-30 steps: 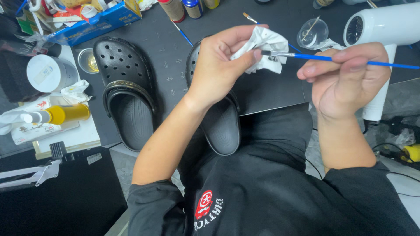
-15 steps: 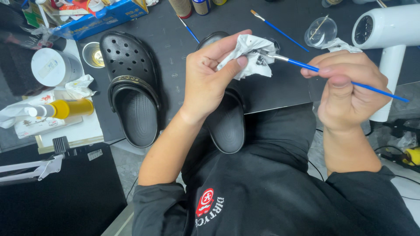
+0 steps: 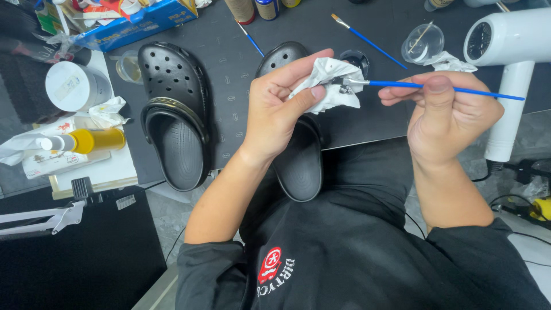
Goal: The person wipes a paintbrush with a tissue, dips it into a container of black liquid, and applies the liquid to the side of a black clog.
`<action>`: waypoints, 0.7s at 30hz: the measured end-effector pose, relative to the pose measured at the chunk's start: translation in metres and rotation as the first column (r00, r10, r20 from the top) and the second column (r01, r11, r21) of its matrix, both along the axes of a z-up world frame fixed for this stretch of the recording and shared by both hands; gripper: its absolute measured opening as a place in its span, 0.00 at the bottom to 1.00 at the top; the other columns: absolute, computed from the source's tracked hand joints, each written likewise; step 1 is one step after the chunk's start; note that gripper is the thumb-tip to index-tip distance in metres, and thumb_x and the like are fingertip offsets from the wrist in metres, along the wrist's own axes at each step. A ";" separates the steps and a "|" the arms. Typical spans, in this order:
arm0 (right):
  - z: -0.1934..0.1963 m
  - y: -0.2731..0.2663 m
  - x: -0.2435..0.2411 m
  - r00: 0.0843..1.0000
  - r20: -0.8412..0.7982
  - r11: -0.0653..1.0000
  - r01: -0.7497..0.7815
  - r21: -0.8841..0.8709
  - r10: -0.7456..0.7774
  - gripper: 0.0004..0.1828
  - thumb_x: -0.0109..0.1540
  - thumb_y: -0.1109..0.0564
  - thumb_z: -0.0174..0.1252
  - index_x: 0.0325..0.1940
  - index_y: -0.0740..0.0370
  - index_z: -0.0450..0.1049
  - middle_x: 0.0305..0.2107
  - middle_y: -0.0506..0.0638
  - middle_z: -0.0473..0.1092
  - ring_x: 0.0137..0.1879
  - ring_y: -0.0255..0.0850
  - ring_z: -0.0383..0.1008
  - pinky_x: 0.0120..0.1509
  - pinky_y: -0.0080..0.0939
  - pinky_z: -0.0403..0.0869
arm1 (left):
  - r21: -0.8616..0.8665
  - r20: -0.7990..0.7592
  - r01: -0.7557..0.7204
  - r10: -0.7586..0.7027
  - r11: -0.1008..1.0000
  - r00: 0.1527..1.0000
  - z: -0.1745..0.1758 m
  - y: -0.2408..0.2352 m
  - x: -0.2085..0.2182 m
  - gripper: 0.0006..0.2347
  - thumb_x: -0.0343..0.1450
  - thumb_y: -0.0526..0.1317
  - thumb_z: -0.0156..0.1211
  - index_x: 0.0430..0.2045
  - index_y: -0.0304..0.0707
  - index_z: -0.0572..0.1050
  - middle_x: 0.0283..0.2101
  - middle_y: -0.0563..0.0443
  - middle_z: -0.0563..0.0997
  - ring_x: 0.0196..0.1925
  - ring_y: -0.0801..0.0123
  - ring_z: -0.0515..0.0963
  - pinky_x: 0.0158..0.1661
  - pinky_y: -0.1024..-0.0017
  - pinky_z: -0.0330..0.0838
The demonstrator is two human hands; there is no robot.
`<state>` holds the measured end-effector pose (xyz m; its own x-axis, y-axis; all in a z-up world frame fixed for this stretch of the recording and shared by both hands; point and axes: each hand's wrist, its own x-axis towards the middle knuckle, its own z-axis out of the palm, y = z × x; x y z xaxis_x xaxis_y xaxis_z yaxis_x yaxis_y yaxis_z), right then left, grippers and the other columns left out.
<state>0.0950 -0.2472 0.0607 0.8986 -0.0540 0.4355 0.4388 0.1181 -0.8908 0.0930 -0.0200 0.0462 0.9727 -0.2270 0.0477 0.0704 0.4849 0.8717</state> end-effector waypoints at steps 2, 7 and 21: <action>0.000 -0.001 -0.002 1.000 -0.007 0.999 0.025 -0.021 -0.025 0.21 0.81 0.55 0.56 0.45 0.79 0.71 0.33 0.68 0.73 0.37 0.54 0.81 0.43 0.52 0.85 | 0.031 0.023 -0.012 0.011 0.999 1.000 -0.001 0.001 0.002 0.19 0.77 0.24 0.57 0.65 0.22 0.69 0.56 0.39 0.81 0.58 0.67 0.81 0.63 0.71 0.74; -0.012 -0.018 0.002 0.998 -0.021 0.998 0.067 -0.010 -0.067 0.23 0.83 0.53 0.55 0.46 0.79 0.69 0.33 0.69 0.73 0.37 0.55 0.81 0.42 0.52 0.84 | 0.111 0.088 -0.082 0.072 0.990 0.993 0.000 0.004 0.010 0.18 0.78 0.25 0.56 0.64 0.22 0.70 0.57 0.39 0.81 0.59 0.68 0.81 0.63 0.72 0.74; -0.088 -0.065 0.022 0.961 -0.101 0.941 0.274 0.196 -0.259 0.20 0.83 0.49 0.50 0.52 0.73 0.65 0.33 0.69 0.74 0.36 0.54 0.79 0.43 0.49 0.80 | 0.760 0.617 -0.602 0.020 0.246 0.787 -0.040 -0.013 0.114 0.07 0.67 0.31 0.65 0.36 0.34 0.77 0.38 0.38 0.83 0.41 0.43 0.82 0.41 0.53 0.75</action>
